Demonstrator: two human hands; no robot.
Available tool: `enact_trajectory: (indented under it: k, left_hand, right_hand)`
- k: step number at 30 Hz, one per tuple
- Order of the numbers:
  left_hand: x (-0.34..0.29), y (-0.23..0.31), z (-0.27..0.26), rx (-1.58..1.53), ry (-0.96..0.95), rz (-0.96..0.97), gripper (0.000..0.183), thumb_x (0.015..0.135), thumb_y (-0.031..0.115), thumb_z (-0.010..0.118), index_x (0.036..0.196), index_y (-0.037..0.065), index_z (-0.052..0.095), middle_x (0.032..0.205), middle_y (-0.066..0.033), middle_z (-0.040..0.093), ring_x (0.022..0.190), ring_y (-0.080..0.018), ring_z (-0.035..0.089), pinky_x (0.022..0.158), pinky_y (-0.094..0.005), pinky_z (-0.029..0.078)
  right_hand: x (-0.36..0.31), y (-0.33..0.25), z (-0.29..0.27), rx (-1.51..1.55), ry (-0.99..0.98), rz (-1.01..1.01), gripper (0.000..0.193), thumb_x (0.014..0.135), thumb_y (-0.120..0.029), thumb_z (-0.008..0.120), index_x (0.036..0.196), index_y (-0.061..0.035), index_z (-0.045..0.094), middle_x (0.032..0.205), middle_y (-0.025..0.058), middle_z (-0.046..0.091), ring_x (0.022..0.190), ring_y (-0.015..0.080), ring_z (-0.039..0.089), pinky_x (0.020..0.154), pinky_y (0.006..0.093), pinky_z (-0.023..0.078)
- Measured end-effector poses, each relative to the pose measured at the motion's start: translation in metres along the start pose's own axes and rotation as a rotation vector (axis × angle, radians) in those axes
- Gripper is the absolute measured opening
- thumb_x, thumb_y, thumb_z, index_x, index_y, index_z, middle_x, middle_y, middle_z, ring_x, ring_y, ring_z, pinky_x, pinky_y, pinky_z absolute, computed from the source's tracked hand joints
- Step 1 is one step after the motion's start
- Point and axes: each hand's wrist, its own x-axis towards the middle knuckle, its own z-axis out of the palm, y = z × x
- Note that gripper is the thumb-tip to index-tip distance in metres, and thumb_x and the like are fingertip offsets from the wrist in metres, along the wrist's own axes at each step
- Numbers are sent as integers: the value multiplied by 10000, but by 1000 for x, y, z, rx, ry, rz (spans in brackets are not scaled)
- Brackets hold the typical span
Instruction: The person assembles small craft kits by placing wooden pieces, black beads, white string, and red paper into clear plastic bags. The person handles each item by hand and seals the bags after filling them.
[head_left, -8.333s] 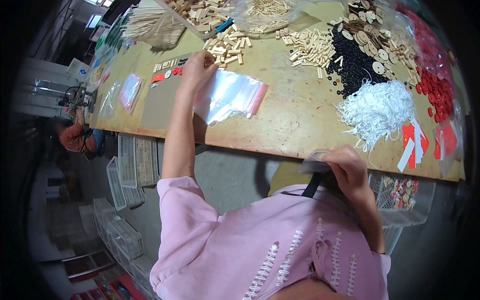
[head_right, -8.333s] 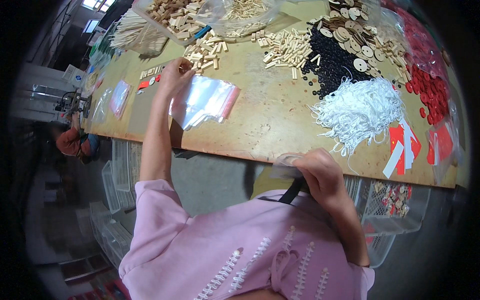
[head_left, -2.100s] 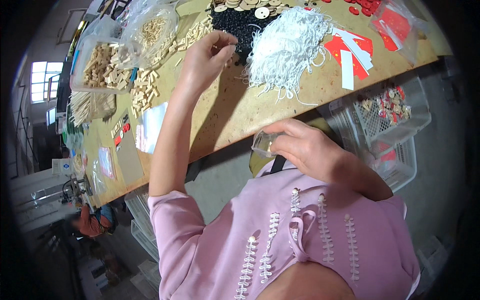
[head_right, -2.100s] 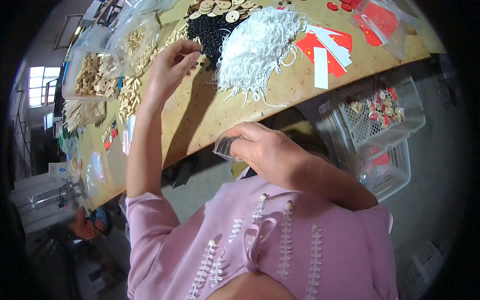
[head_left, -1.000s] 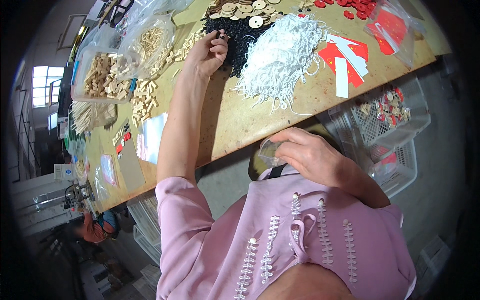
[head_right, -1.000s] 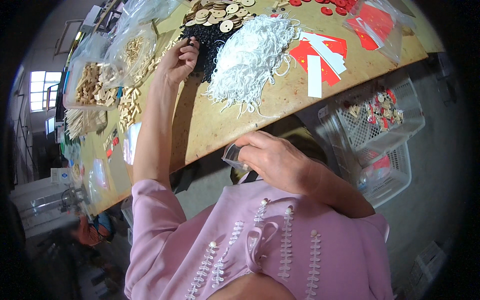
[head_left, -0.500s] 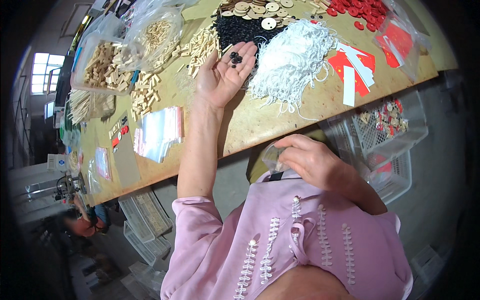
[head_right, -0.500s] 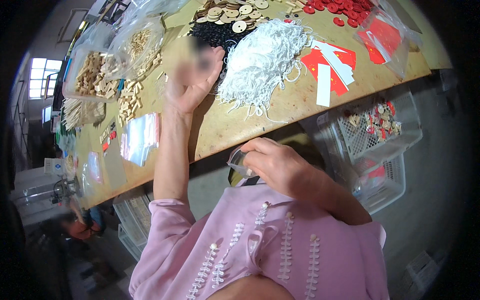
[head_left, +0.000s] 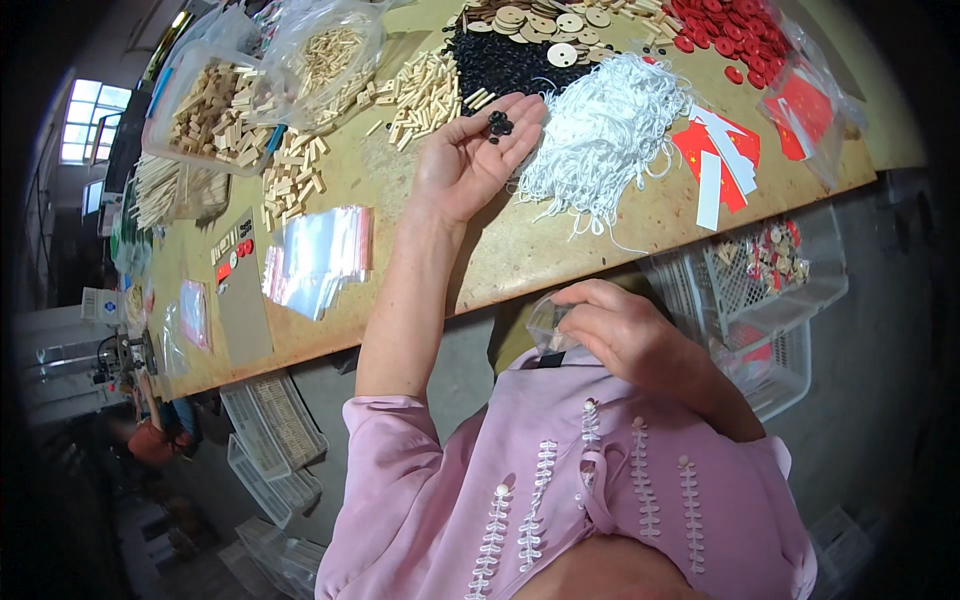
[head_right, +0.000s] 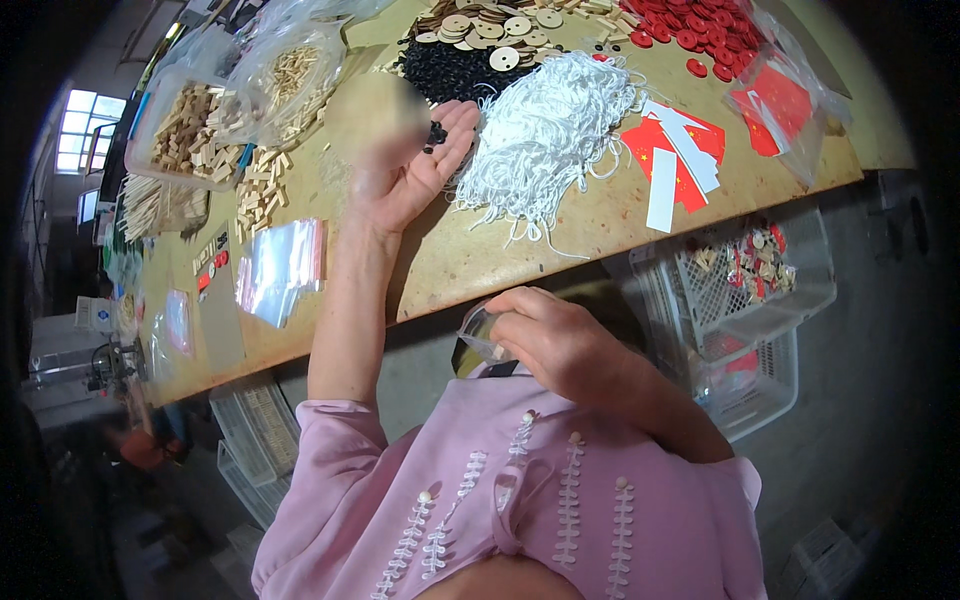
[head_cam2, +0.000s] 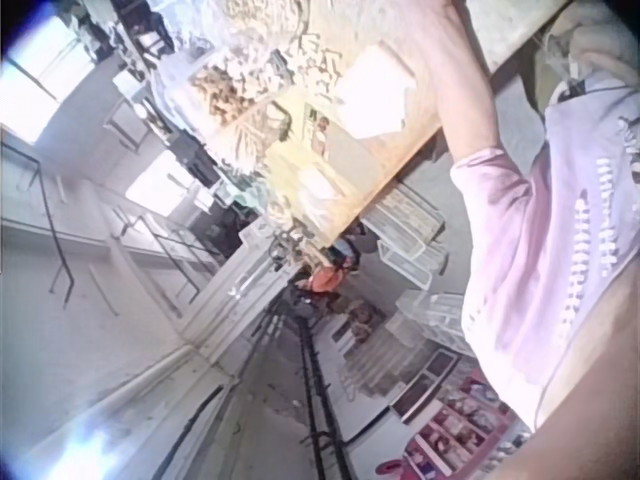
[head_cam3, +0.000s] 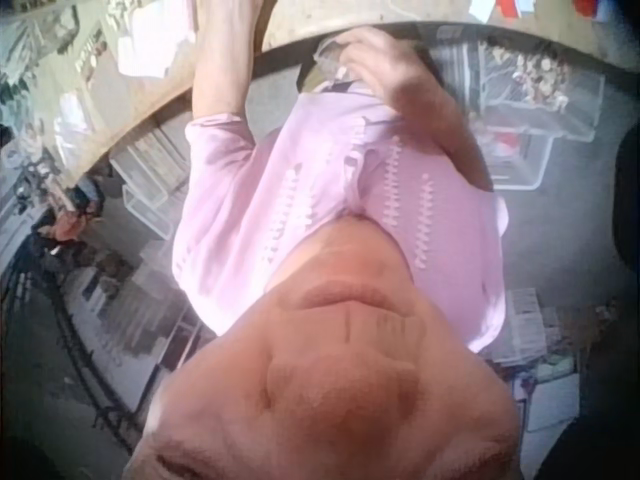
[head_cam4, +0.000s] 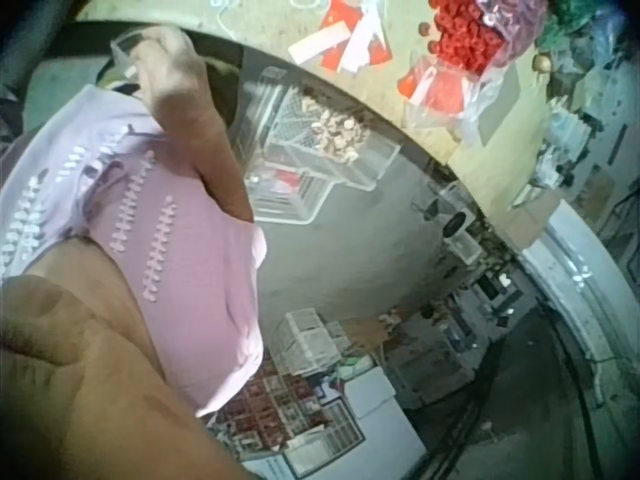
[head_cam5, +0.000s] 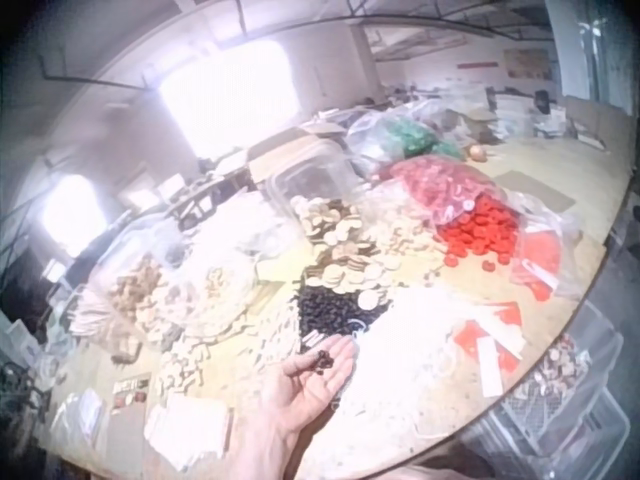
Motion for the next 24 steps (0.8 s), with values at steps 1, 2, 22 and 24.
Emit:
enact_trajectory:
  k: [1, 2, 22, 24]
  left_hand:
    - [0, 0, -1, -2, -5, -4, 508, 1031, 49, 380, 1494, -158, 349, 1532, -336, 432, 1444, -442, 451, 1197, -535, 430]
    - [1, 0, -2, -3, -9, -8, 509, 1030, 47, 382, 1495, -157, 348, 1530, -335, 434, 1444, -442, 451, 1197, -535, 431]
    - [-65, -89, 59, -27, 29, 104, 464, 1139, 300, 376, 1299, -100, 549, 1294, -241, 611, 1243, -319, 596, 1112, -464, 508]
    - [-76, -111, 68, 63, 28, 175, 462, 1141, 312, 376, 1289, -85, 563, 1289, -224, 617, 1229, -309, 601, 1107, -447, 509]
  right_hand:
    - [0, 0, 0, -9, 2, -7, 98, 884, 30, 717, 980, 33, 698, 1187, 195, 677, 997, 343, 700, 859, 388, 569]
    - [0, 1, 0, -19, 3, -13, 98, 884, 30, 716, 980, 33, 698, 1188, 195, 677, 999, 343, 699, 860, 389, 569]
    - [-14, -9, -13, -203, 317, -71, 148, 909, 1, 613, 1048, 20, 660, 1222, 213, 625, 1084, 396, 646, 937, 442, 523]
    - [-14, -16, -12, -288, 312, -32, 178, 925, -37, 577, 1067, 29, 661, 1277, 233, 590, 1163, 403, 606, 1011, 458, 488]
